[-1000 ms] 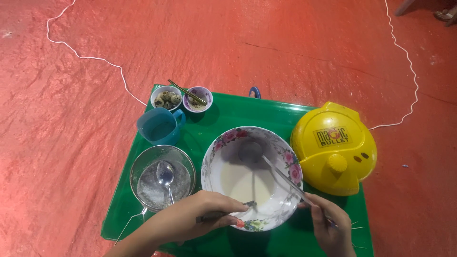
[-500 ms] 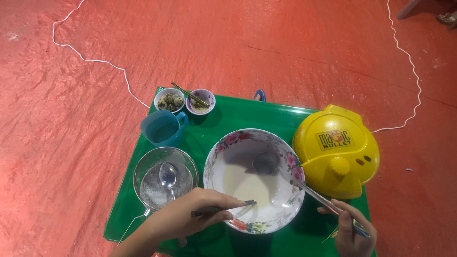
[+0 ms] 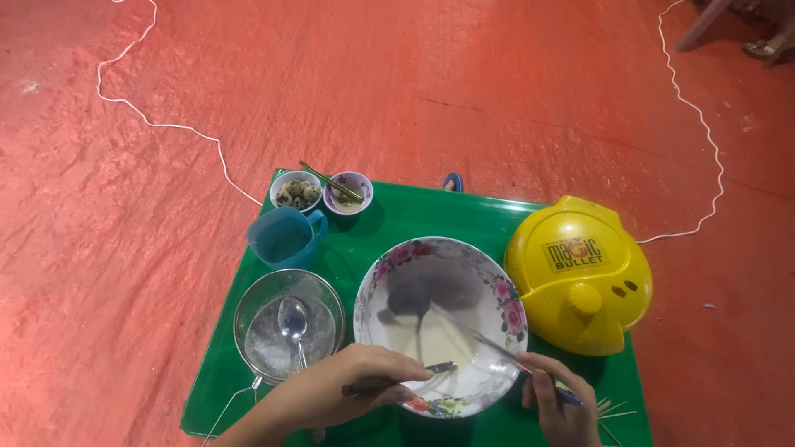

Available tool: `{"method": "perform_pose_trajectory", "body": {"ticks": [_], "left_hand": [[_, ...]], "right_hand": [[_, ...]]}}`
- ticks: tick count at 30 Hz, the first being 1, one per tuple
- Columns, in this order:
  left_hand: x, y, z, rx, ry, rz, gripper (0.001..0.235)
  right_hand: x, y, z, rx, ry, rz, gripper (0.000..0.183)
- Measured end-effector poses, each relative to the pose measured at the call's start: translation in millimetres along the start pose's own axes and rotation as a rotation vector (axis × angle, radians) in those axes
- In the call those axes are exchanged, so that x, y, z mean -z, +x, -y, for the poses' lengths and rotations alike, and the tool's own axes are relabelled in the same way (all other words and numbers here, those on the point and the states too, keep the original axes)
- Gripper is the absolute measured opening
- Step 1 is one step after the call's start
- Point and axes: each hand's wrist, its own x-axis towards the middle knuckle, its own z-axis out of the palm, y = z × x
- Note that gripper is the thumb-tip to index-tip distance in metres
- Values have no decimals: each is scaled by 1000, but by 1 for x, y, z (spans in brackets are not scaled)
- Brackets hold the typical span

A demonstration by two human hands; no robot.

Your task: The person sifts white powder into a bowl containing a liquid mixture, then stirs the contents with chopsticks and a spoon. They add water from a blue cup and continue stirring to combine the ingredients.

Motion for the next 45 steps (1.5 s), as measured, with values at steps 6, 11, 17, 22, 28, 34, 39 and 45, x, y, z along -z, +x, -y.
{"method": "perform_pose_trajectory", "body": {"ticks": [6, 11, 17, 22, 28, 34, 39, 45], "left_hand": [[3, -2, -2, 50, -1, 17, 28], [7, -8, -8, -44, 48, -23, 26], [10, -12, -26, -130, 37, -169, 30], [-1, -13, -8, -330, 174, -316, 40], [-7, -9, 21, 66, 9, -88, 35], [-12, -14, 28, -26, 100, -224, 31], [-1, -18, 13, 140, 5, -120, 42], [-10, -22, -27, -50, 88, -349, 41]], "right_hand": [[4, -1, -8, -133, -62, -49, 32], [10, 0, 4, 33, -15, -105, 31], [14, -6, -9, 115, -26, -226, 29], [5, -5, -2, 218, -102, -171, 28], [2, -2, 6, 212, -50, 24, 29], [9, -3, 11, 137, -79, 30, 30], [21, -6, 11, 189, -63, -102, 27], [15, -4, 13, 227, -109, -170, 27]]}}
